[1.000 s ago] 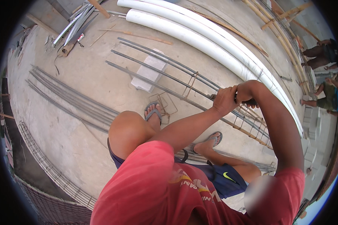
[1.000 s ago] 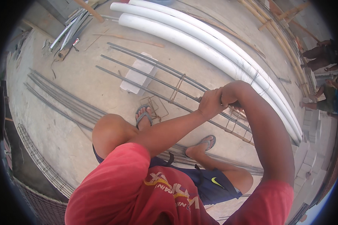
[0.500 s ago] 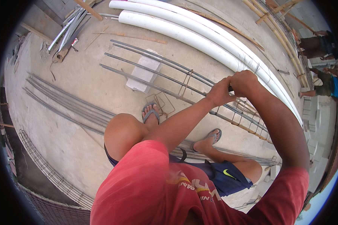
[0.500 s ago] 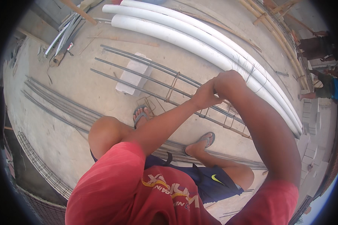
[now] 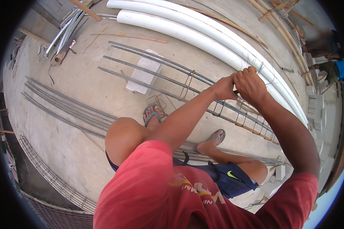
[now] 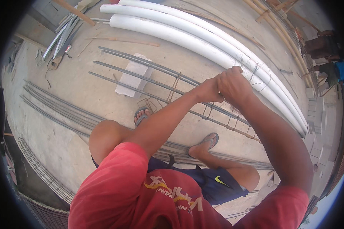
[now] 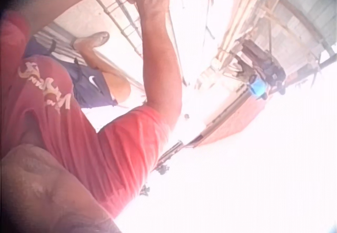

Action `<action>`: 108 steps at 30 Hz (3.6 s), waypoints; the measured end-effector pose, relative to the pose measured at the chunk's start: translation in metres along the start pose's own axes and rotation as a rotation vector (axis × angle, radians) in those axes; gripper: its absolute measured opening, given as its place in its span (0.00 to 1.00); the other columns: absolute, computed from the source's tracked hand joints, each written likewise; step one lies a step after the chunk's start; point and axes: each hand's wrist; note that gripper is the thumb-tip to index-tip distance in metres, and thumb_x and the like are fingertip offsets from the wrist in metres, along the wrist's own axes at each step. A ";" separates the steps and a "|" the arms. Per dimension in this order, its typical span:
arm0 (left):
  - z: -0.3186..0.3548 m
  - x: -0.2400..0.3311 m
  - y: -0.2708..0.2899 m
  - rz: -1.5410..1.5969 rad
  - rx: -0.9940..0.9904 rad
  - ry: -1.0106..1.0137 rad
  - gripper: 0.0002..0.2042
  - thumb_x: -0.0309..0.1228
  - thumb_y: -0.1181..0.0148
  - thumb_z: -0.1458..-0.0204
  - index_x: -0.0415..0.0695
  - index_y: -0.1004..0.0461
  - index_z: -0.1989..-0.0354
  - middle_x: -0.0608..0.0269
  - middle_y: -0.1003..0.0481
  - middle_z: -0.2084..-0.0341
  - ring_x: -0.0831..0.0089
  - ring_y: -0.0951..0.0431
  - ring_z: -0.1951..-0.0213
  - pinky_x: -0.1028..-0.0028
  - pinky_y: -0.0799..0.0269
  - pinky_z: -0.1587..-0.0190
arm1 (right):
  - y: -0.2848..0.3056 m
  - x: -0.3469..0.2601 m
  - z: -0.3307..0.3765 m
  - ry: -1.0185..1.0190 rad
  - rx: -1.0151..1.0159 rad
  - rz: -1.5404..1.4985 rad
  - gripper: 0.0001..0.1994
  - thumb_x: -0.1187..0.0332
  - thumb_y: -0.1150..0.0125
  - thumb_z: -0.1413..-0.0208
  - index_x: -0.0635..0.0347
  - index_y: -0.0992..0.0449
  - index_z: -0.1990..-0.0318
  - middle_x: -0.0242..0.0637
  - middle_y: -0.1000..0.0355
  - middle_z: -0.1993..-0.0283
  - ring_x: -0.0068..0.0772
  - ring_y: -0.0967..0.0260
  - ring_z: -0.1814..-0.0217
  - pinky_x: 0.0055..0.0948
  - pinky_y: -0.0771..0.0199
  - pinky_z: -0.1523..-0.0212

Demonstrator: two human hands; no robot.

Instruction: The person sits on a rooftop and uses pliers to twist wire ties around intersecting rebar rods, forming a rectangular rebar cage. The person then lifts the completed cage and places it on the roof surface.

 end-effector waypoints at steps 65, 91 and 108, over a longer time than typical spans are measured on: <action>0.071 0.092 -0.040 0.121 -0.217 0.450 0.16 0.39 0.44 0.40 0.41 0.30 0.51 0.63 0.26 0.67 0.75 0.26 0.66 0.74 0.30 0.65 | -0.078 -0.107 0.116 -0.769 0.758 -2.232 0.20 0.56 0.42 0.38 0.66 0.24 0.50 0.38 0.24 0.57 0.32 0.28 0.55 0.29 0.31 0.52; 0.042 0.101 -0.079 -0.145 -0.185 0.138 0.21 0.42 0.45 0.40 0.35 0.28 0.50 0.56 0.23 0.69 0.67 0.23 0.62 0.69 0.29 0.57 | -0.094 -0.092 0.155 -1.125 0.699 -2.071 0.16 0.59 0.44 0.38 0.67 0.23 0.57 0.40 0.26 0.69 0.30 0.32 0.65 0.32 0.32 0.60; 0.040 0.146 -0.053 -0.986 -0.245 -0.117 0.12 0.34 0.39 0.55 0.36 0.28 0.75 0.45 0.25 0.80 0.48 0.22 0.72 0.57 0.28 0.66 | -0.039 -0.071 0.203 -0.780 0.322 -1.738 0.12 0.64 0.43 0.43 0.63 0.20 0.59 0.51 0.25 0.71 0.50 0.27 0.68 0.41 0.28 0.62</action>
Point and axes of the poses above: each hand's wrist, its own z-axis away from the middle knuckle, its own y-axis out of the back of the hand, x = y × z
